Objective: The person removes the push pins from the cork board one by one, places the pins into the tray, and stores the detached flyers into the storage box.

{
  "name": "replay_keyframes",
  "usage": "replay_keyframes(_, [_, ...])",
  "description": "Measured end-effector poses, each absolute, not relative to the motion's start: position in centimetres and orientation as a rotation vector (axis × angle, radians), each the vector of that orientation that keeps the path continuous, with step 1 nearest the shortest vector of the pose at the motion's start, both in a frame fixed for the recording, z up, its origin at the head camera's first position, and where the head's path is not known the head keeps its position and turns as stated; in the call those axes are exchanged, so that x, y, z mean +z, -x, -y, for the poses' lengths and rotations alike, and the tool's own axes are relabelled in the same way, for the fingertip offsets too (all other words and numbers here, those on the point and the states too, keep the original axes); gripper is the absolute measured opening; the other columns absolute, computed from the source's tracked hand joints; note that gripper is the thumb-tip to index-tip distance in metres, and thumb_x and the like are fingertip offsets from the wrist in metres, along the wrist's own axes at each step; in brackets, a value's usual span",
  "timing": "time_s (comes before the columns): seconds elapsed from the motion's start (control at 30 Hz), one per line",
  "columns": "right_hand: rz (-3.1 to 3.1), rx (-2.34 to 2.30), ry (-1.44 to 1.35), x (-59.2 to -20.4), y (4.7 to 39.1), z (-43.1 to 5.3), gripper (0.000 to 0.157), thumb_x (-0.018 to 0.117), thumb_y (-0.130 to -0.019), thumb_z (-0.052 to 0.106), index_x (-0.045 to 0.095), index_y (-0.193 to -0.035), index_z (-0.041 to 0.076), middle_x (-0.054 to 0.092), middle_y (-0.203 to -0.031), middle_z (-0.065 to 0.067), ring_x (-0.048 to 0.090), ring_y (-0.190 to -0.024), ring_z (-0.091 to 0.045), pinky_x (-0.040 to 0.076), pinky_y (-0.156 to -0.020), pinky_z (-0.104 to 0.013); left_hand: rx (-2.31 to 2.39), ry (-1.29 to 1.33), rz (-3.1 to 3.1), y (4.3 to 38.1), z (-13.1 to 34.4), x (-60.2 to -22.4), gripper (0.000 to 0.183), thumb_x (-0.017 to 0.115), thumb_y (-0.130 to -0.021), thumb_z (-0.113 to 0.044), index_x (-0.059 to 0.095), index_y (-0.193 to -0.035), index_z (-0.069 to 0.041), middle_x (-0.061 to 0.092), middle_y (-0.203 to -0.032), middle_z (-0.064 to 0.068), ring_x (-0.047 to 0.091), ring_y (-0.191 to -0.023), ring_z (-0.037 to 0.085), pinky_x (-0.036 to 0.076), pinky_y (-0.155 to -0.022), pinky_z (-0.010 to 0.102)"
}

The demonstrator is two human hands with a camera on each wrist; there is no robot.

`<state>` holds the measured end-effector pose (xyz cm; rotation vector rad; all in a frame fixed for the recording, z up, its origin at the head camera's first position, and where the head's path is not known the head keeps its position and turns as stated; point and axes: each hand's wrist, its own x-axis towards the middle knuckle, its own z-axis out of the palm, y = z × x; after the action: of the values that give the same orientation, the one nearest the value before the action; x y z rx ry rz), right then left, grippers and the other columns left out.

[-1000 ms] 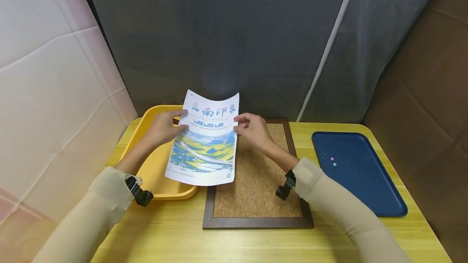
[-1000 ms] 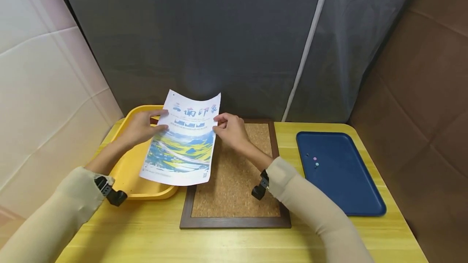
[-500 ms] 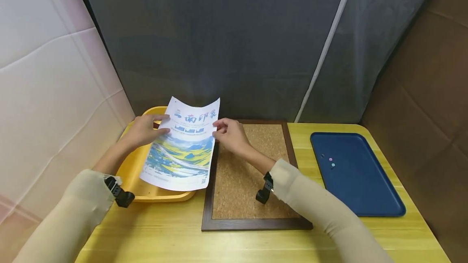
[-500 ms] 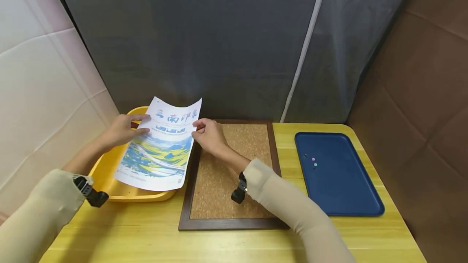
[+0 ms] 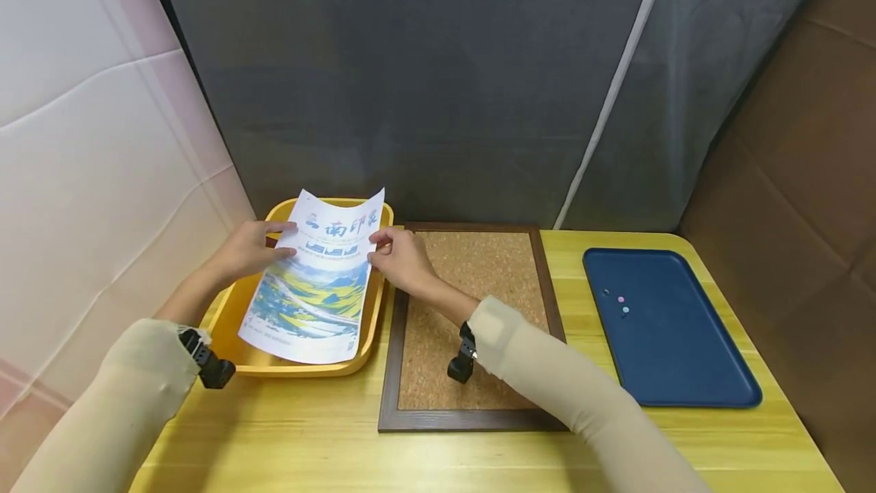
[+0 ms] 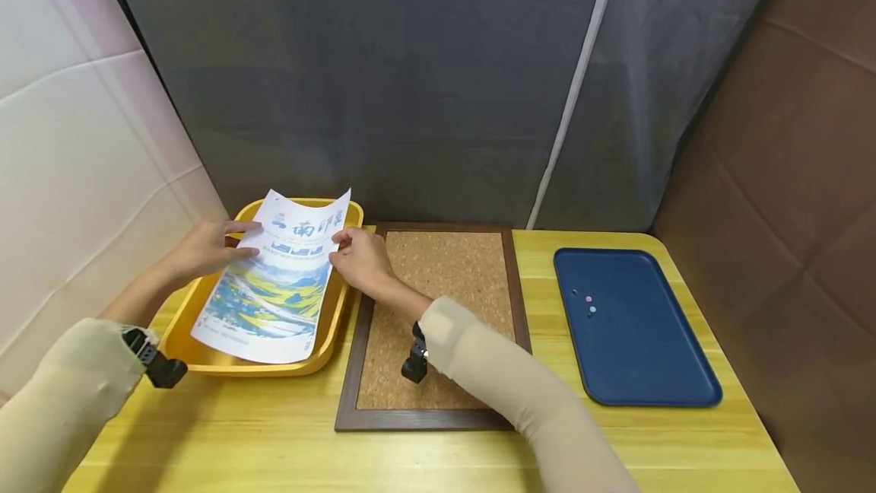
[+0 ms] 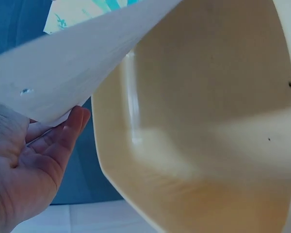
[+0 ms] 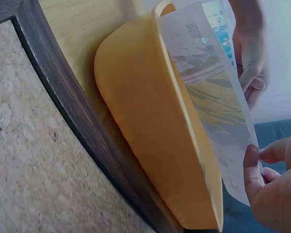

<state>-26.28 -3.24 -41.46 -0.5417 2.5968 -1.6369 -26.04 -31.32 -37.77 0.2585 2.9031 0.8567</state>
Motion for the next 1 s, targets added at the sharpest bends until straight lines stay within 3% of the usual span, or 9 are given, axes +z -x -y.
replay_keyframes(0.13, [-2.613,-1.607,0.517,-41.9,26.4,4.2,0.023,0.074,-0.095,0.004,0.074,-0.117,-0.002,0.079,-0.093,-0.011,0.073,-0.071,-0.01,0.05,-0.058,-0.017,0.857,-0.239,-2.88,25.9,31.9,-38.2,0.063,0.076,-0.098,-0.011,0.048,-0.15,0.013,0.059,-0.133,0.04,0.067,-0.102,0.046,0.063,-0.084,0.04])
replay_keyframes(0.37, [-2.648,-1.551,0.49,-42.9,26.6,5.1,0.022,0.077,-0.093,0.004,0.074,-0.114,0.0,0.08,-0.091,-0.009,0.07,-0.069,-0.005,0.049,-0.058,-0.015,0.891,-0.218,-2.83,25.7,32.6,-39.1,0.067,0.076,-0.099,-0.016,0.046,-0.153,0.01,0.058,-0.133,0.036,0.067,-0.099,0.038,0.063,-0.081,0.029])
replay_keyframes(0.67, [-2.628,-1.542,0.458,-43.6,26.9,5.6,0.022,0.08,-0.093,0.005,0.076,-0.114,0.0,0.078,-0.093,-0.008,0.068,-0.065,-0.004,0.051,-0.058,-0.015,0.885,-0.25,-2.822,25.4,33.4,-39.9,0.068,0.077,-0.099,-0.018,0.047,-0.152,0.012,0.053,-0.14,0.035,0.065,-0.11,0.046,0.06,-0.096,0.048])
replay_keyframes(1.0, [-2.685,-1.46,0.571,-44.2,26.9,5.8,0.024,0.078,-0.093,0.004,0.076,-0.116,-0.002,0.077,-0.1,-0.011,0.068,-0.065,-0.005,0.051,-0.06,-0.013,0.885,-0.227,-2.795,25.3,33.9,-40.8,0.071,0.076,-0.1,-0.019,0.043,-0.154,0.012,0.052,-0.141,0.037,0.065,-0.111,0.047,0.06,-0.095,0.048])
